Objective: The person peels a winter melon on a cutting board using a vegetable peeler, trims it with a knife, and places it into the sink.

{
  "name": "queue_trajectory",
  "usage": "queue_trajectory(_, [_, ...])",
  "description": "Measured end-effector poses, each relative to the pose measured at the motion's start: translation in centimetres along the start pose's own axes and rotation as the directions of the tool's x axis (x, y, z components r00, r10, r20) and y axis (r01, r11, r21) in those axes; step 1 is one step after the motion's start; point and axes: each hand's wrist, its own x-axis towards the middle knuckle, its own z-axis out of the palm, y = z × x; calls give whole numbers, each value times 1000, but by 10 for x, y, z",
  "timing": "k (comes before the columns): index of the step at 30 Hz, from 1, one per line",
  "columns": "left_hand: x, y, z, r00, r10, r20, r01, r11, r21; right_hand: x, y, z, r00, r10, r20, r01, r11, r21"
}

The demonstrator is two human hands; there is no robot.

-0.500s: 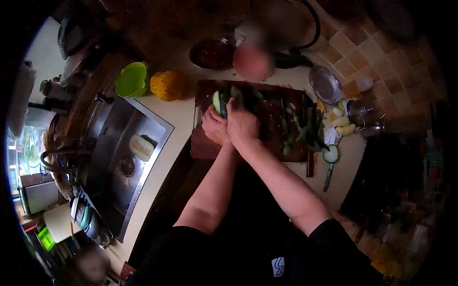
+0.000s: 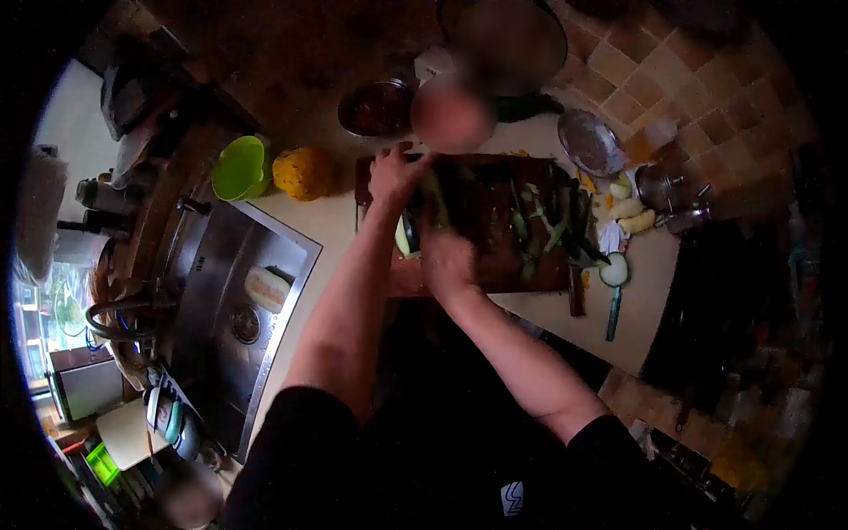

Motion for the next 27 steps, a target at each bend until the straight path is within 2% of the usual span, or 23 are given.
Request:
queue_trajectory(1, [-3, 20, -4, 1000, 14, 19, -18, 973, 229, -3, 0, 2, 999, 26, -40, -28, 999, -40])
queue_trajectory(4, [8, -4, 21, 999, 44, 13, -45, 924, 380, -1, -2, 7, 986, 65, -151, -81, 991, -103])
queue_trajectory(7, [14, -4, 25, 997, 73, 22, -77, 952, 297, -13, 2, 13, 984, 33, -176, -50, 995, -91])
queue_trajectory(9, [19, -14, 26, 996, 92, 20, -93, 937, 337, -28, 1, 13, 983, 23, -180, -33, 998, -50])
queue_trajectory(12, [19, -13, 26, 997, 60, 46, -72, 936, 344, -47, 8, 0, 997, 17, -73, -16, 1000, 20])
queue_trajectory(15, [29, -12, 24, 997, 52, 56, -68, 934, 351, -68, 19, 19, 969, 12, -247, 52, 967, 251])
queue_trajectory(18, [25, -8, 22, 996, 55, 73, -73, 958, 278, -144, 33, 51, 990, -84, 115, 57, 974, 218])
queue_trajectory(19, [20, -9, 21, 995, 54, 80, -72, 967, 244, -142, 45, 39, 987, -15, 163, -37, 950, 312])
queue_trajectory(21, [17, -16, 29, 992, 123, -7, -116, 952, 285, -125, 62, 16, 955, 131, 267, -249, 842, 479])
queue_trajectory(22, [22, -14, 31, 983, 170, -67, -142, 942, 303, -110, 63, 17, 971, 209, 114, -236, 780, 580])
queue_trajectory(24, [22, -16, 32, 972, 210, -100, -175, 943, 282, -87, 56, 16, 910, 389, -144, -153, 638, 755])
queue_trajectory(26, [28, -33, 42, 969, 230, -95, -199, 945, 259, -42, 50, 15, 856, 307, -416, 88, 706, 703])
queue_trajectory(27, [46, -53, 55, 969, 234, -76, -208, 946, 248, -24, 39, 9, 916, 327, -234, -35, 646, 763])
